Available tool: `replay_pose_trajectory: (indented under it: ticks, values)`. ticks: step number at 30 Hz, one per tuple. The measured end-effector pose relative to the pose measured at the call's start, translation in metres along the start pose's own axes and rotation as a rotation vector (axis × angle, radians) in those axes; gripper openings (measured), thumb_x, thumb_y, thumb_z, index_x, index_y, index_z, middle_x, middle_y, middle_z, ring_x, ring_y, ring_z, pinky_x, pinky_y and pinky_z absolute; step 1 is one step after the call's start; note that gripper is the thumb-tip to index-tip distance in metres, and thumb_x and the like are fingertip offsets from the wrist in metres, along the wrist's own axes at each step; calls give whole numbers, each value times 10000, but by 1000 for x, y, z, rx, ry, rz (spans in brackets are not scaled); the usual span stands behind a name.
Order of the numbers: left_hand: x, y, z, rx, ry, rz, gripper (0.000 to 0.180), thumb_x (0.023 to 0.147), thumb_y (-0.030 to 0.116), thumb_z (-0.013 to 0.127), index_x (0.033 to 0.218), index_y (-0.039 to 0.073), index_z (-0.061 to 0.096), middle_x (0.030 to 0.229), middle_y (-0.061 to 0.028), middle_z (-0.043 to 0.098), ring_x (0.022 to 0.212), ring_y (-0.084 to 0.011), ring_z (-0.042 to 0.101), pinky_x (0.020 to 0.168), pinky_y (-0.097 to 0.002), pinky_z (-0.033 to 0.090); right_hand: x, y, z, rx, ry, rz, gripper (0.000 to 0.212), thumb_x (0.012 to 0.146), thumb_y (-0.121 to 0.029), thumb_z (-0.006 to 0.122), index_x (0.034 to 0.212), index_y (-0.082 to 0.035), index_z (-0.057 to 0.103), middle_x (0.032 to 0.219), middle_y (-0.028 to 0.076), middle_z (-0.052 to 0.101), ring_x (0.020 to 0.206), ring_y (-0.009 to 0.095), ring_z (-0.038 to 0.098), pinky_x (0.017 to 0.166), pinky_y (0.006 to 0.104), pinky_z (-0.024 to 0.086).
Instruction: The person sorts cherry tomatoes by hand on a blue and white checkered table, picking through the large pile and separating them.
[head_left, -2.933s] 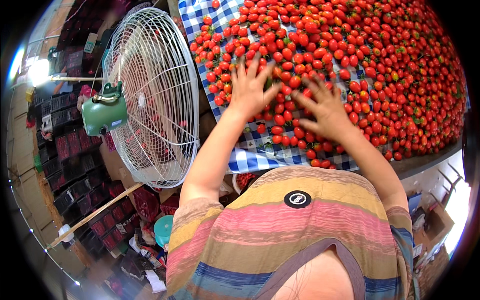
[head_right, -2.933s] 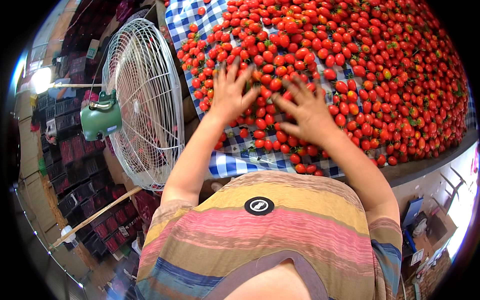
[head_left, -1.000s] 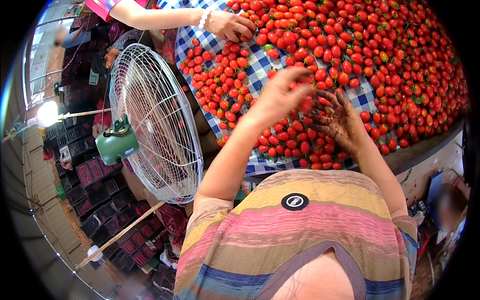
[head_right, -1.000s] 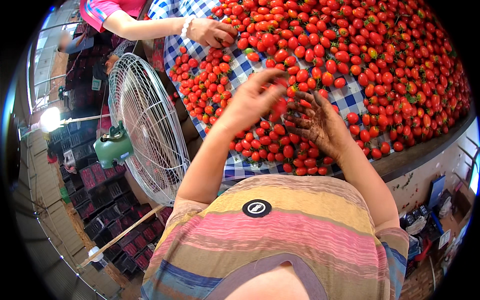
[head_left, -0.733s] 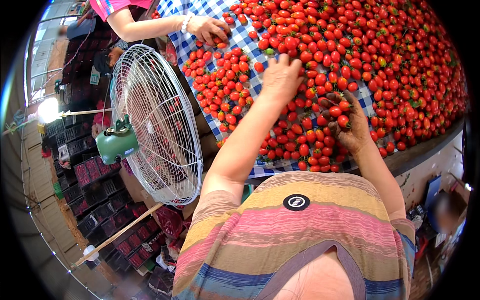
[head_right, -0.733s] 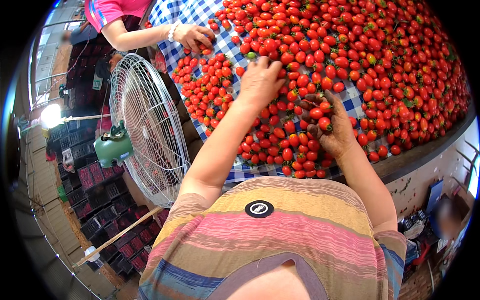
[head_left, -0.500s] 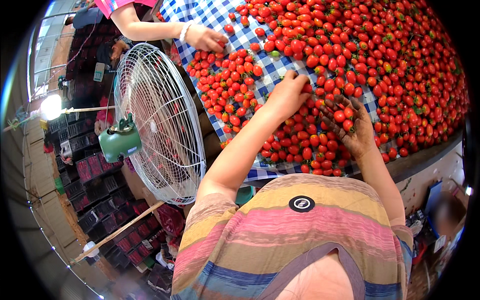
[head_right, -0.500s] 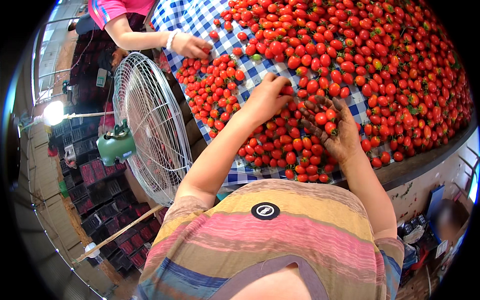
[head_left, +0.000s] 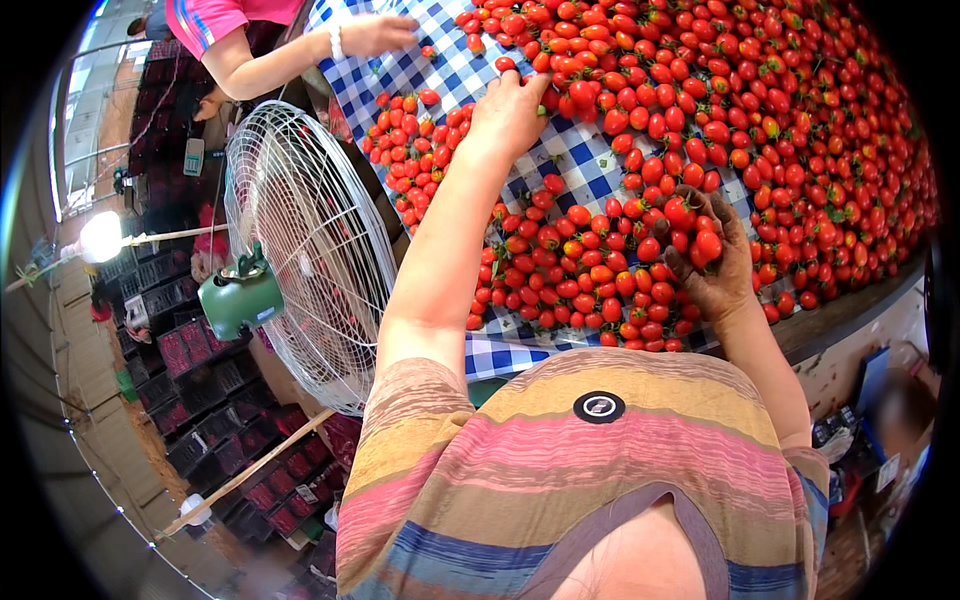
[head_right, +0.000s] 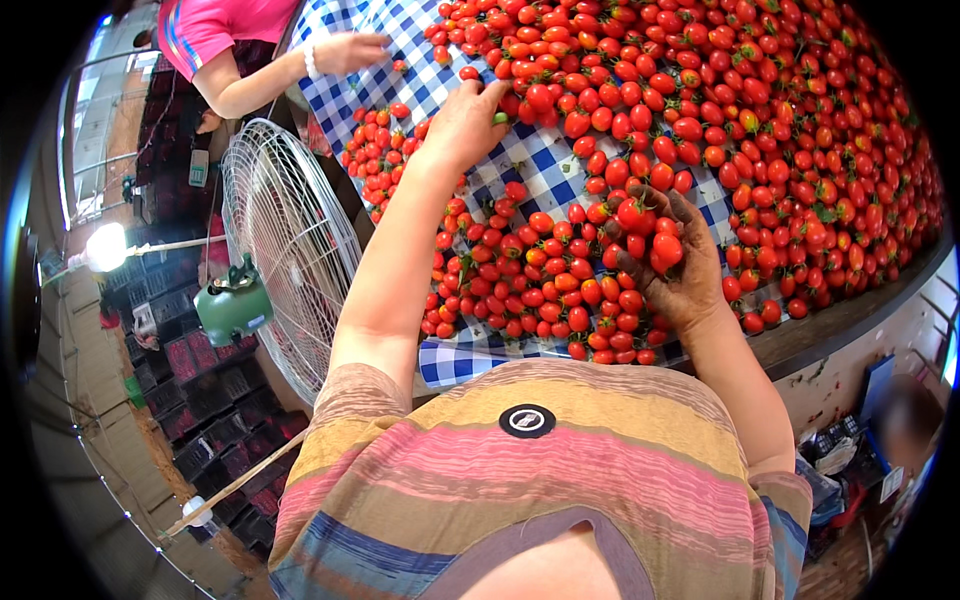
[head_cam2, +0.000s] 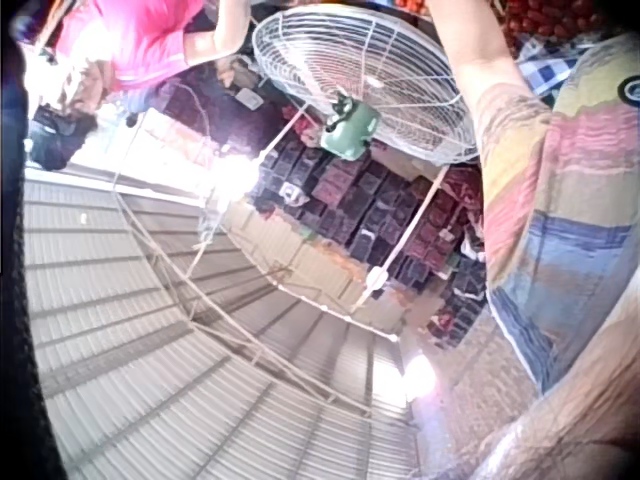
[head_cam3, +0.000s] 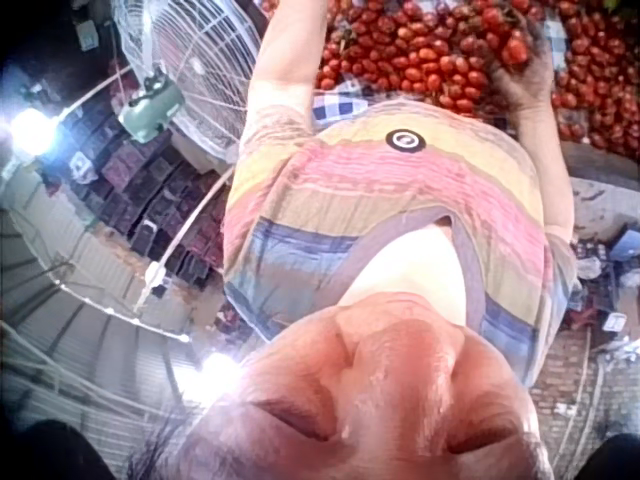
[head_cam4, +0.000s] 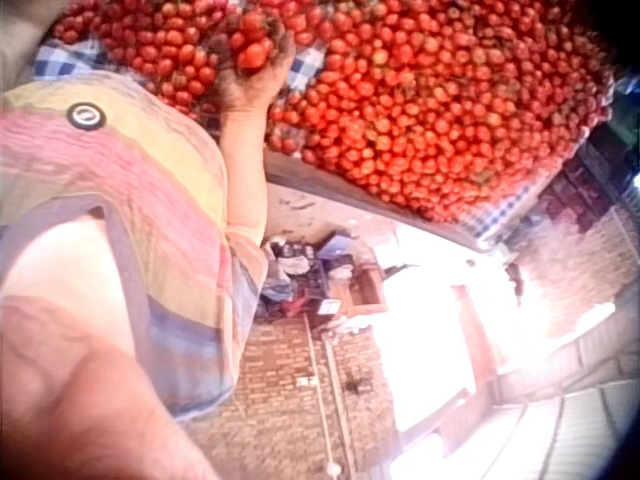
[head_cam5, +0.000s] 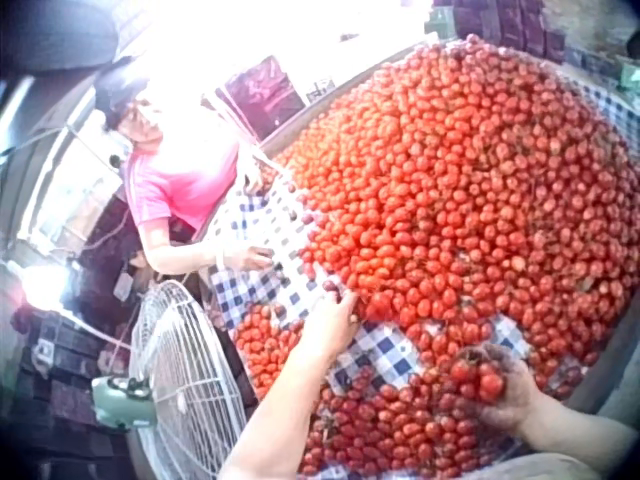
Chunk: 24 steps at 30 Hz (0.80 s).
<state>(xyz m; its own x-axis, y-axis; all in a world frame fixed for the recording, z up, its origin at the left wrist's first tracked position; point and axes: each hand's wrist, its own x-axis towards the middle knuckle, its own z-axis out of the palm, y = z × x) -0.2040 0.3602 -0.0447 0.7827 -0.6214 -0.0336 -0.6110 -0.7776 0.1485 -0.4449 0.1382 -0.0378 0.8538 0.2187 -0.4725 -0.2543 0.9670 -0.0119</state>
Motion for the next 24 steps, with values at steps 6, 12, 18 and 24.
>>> replay_pose_trajectory:
  ticks: [6,12,18,24]
  values:
    - [-45,-2,1,-14,-164,-41,389,867,246,739,1234,174,632,1039,-169,626,926,-368,659,825,-457,538,2,-11,-5,-14,92,-111,410,1015,-354,563,1294,-57,605,1228,127,658,1059,285,684,758,393,645]
    - [-74,37,-45,-346,-65,-61,381,864,238,781,1212,138,663,1042,-107,658,939,-269,686,814,-382,558,4,-5,-7,-212,174,-69,419,1006,-371,575,1307,-80,595,1267,112,650,1110,269,670,920,453,598]
    - [-76,119,-63,-612,-206,305,517,835,231,811,1304,115,626,1048,-119,704,880,-245,690,773,-367,562,1,12,2,-234,169,8,457,1014,-435,543,1346,-123,581,1299,94,642,1151,264,661,928,480,590]
    - [-75,72,-42,-32,47,143,486,815,223,810,1241,65,637,1078,-132,661,976,-334,642,862,-425,538,-17,1,-17,-24,-64,30,437,991,-405,582,1317,-115,592,1277,95,636,1131,246,657,721,350,625]
